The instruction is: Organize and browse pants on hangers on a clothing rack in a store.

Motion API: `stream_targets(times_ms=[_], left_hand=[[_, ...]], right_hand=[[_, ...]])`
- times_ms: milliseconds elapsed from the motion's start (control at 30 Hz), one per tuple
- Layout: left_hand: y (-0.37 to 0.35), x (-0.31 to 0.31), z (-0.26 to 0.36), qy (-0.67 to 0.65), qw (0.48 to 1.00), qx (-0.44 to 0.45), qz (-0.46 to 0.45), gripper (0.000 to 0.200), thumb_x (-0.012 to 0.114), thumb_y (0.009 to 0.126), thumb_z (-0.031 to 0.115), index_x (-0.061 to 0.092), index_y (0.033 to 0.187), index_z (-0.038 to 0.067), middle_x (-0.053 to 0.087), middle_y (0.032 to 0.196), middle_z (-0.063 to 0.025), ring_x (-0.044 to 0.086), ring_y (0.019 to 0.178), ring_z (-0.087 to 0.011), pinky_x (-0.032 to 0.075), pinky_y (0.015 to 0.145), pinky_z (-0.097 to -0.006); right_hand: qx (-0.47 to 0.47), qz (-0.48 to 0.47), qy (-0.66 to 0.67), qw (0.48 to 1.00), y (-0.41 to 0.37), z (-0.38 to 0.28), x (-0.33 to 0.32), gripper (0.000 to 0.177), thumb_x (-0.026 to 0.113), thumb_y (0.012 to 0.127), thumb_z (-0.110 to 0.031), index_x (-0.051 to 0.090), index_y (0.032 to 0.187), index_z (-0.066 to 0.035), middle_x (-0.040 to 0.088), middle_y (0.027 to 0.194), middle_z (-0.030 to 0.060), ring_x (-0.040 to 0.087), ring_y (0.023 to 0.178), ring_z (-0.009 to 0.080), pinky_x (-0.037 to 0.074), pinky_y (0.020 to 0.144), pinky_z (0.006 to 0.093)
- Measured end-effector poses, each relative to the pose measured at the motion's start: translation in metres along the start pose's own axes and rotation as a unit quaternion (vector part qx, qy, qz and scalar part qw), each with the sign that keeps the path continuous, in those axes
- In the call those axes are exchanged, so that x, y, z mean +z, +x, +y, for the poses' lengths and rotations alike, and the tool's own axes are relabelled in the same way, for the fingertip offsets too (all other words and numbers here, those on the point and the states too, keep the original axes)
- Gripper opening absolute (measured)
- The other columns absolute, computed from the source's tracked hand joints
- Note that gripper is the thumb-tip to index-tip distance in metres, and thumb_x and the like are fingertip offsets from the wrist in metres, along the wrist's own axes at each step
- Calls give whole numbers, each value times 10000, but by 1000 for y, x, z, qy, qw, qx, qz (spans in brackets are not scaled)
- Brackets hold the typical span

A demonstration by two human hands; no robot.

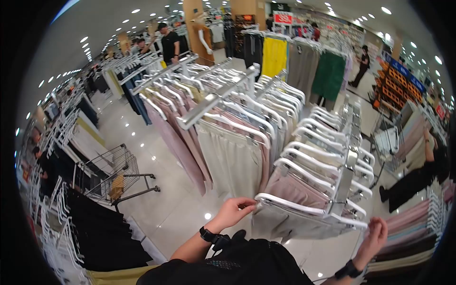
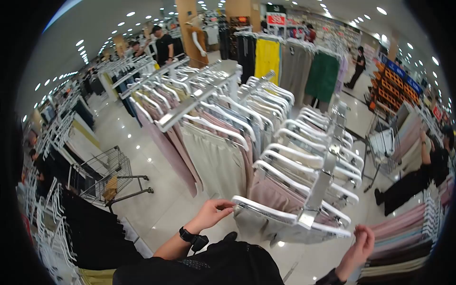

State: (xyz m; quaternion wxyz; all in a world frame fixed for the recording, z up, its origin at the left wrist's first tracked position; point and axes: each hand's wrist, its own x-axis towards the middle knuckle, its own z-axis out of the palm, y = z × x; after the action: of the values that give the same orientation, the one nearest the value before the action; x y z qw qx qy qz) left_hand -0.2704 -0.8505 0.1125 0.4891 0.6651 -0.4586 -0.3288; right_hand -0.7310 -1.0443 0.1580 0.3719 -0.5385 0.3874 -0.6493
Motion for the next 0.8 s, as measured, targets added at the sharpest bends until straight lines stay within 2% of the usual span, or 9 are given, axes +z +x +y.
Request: stream_targets(times_ms=[33,100,167,333,400,500,567,633,800], left_hand=[[1,-3,-2,-9,1000,1,-8,295,747,1000,195,745,1214,-8,787,1027,-87,723,941,-144,573,854,-317],[6,-5,-9,-25,1000,-3,0,305,734,1013,210,739,1235,1,786,1051,-90,722,943,-142,572,857,-310],[14,-4,-18,-56,998,20,-25,302,725,1021,217,739,1236,5,785,1060,-90,722,950,-141,570,860,-307],[17,-8,-6,-48,996,55,-55,306,708,1032,216,726,1248,1,784,1048,-83,718,940,-126,565,851,-308],[15,-14,-11,-49,996,53,-57,307,709,1032,223,727,1245,2,783,1047,-84,715,934,-125,564,849,-304],[16,-30,-26,-61,995,61,-47,312,713,1032,236,728,1240,4,782,1043,-85,710,927,-122,562,845,-299],[16,-43,-34,-76,994,68,-31,316,717,1031,242,729,1239,4,782,1040,-85,708,925,-121,562,843,-297],[12,-57,-40,-63,997,50,-9,323,722,1029,253,731,1234,3,783,1039,-69,704,927,-114,560,840,-291],[11,-84,-67,-90,996,1,9,334,719,1032,263,729,1240,1,783,1037,-52,699,929,-97,556,827,-282]], right_hand=[[-35,-33,63,997,-3,-3,-4,180,556,1091,-103,642,1207,4,691,1098,108,636,1034,204,503,949,352],[-97,-82,75,989,-19,-27,5,218,558,1101,-130,644,1232,20,682,1177,127,635,1166,253,471,1054,398],[-169,-176,29,969,-32,-74,26,578,753,981,-230,544,1449,39,603,1411,277,589,1337,386,455,1124,504],[-298,-228,77,924,-41,-132,121,528,726,1005,-292,588,1396,35,605,1410,281,569,1333,431,441,1125,538],[-348,-279,-71,892,-44,-143,144,504,736,997,-281,601,1371,30,613,1409,278,573,1319,444,424,1131,561],[-388,-299,-165,856,-45,-139,158,443,732,999,-249,622,1326,29,646,1365,271,587,1295,453,419,1123,580],[-393,-268,-149,867,-51,-137,170,354,707,1012,-188,643,1280,35,685,1291,261,607,1259,452,435,1102,577],[-330,-218,-94,914,-55,-131,173,290,682,1027,-155,661,1235,47,698,1265,255,617,1245,439,453,1084,560],[-326,-154,-106,927,-63,-138,202,243,664,1032,-94,671,1212,70,725,1175,218,637,1163,373,492,1025,480]])
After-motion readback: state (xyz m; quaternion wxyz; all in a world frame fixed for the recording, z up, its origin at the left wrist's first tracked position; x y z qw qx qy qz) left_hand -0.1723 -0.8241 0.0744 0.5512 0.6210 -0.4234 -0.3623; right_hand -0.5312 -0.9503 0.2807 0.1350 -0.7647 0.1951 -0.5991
